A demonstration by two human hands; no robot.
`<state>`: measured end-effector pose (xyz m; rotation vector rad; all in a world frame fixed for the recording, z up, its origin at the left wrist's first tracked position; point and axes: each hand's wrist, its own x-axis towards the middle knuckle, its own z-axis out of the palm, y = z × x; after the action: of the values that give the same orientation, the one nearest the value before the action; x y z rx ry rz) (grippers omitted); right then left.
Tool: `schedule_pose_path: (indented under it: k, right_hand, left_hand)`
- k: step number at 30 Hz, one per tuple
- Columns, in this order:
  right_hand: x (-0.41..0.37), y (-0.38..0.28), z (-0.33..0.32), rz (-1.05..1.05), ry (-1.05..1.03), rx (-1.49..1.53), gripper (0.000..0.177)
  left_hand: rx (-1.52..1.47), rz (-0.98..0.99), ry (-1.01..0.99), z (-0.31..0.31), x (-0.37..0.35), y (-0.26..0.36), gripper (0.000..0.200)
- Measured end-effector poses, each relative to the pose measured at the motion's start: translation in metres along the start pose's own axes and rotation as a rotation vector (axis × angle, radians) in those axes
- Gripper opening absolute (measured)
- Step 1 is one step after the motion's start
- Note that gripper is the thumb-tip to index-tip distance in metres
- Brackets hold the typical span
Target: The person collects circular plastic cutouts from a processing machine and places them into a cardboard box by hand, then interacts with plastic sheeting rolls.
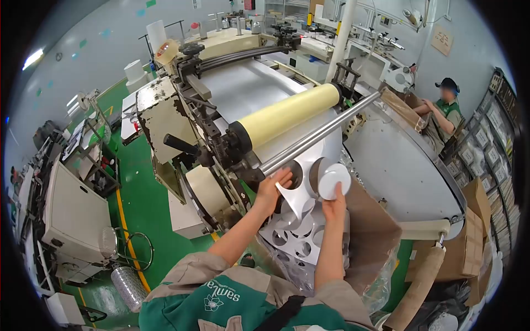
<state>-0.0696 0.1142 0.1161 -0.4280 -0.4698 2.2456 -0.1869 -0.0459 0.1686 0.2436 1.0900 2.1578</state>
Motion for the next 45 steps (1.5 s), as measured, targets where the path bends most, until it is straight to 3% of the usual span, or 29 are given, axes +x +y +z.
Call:
schedule_pose_path:
  k: [2, 6, 8, 12, 16, 19, 20, 22, 24, 28, 30, 32, 34, 36, 38, 42, 45]
  right_hand:
    - [-0.005, -0.015, -0.02, -0.081, -0.042, -0.028, 0.042]
    - [-0.023, -0.032, 0.02, -0.132, -0.179, -0.383, 0.04]
    - [-0.025, -0.028, 0.044, -0.075, -0.291, -0.508, 0.035]
    - [-0.012, -0.008, 0.074, -0.007, -0.336, -0.703, 0.038]
    - [0.019, 0.016, 0.061, 0.022, -0.428, -1.002, 0.037]
    - [0.001, 0.01, 0.052, 0.121, -0.372, -0.598, 0.035]
    - [0.004, 0.008, 0.034, 0.125, -0.29, -0.442, 0.037]
    - [0.004, -0.003, -0.005, 0.11, 0.004, -0.095, 0.042]
    - [0.007, -0.023, -0.064, 0.03, 0.147, 0.113, 0.045]
    - [-0.025, -0.068, -0.086, -0.172, 0.17, 0.024, 0.044]
    - [-0.041, -0.076, -0.07, -0.192, 0.155, -0.083, 0.043]
    - [-0.046, -0.072, -0.062, -0.172, 0.048, -0.233, 0.035]
    - [-0.052, -0.066, -0.041, -0.085, -0.029, -0.398, 0.038]
    - [-0.054, -0.054, -0.025, 0.029, -0.115, -0.47, 0.036]
    - [-0.042, -0.037, -0.015, 0.001, -0.126, -0.661, 0.035]
    - [-0.021, -0.012, 0.038, -0.061, -0.367, -0.779, 0.033]
    - [-0.006, 0.007, 0.057, 0.028, -0.435, -0.849, 0.032]
  left_hand:
    - [-0.015, 0.051, 0.051, -0.012, 0.009, 0.0, 0.041]
    - [-0.052, 0.183, 0.097, -0.013, 0.02, 0.009, 0.033]
    - [-0.126, 0.232, -0.008, -0.017, 0.032, 0.008, 0.034]
    - [-0.237, 0.106, -0.013, 0.014, 0.011, 0.018, 0.035]
    - [-0.135, -0.01, -0.059, -0.001, -0.004, -0.018, 0.025]
    - [0.035, -0.129, -0.065, -0.021, 0.0, -0.031, 0.031]
    - [0.032, -0.054, -0.119, -0.008, -0.008, -0.017, 0.037]
    - [0.01, -0.013, -0.004, -0.004, -0.001, -0.008, 0.038]
    - [-0.087, 0.025, 0.027, -0.024, 0.016, -0.009, 0.042]
    - [-0.149, 0.202, -0.046, -0.013, 0.023, 0.012, 0.032]
    - [-0.172, 0.174, -0.038, -0.009, 0.028, 0.016, 0.034]
    - [-0.261, 0.056, -0.07, -0.002, 0.026, 0.018, 0.036]
    - [-0.235, 0.018, -0.025, 0.003, 0.021, 0.015, 0.036]
    - [-0.153, 0.138, -0.042, 0.005, 0.021, 0.008, 0.036]
    - [-0.105, 0.234, -0.053, -0.008, 0.028, -0.004, 0.035]
    - [-0.025, 0.047, -0.005, -0.004, 0.002, -0.028, 0.026]
    - [-0.055, -0.015, -0.026, -0.005, -0.011, -0.033, 0.025]
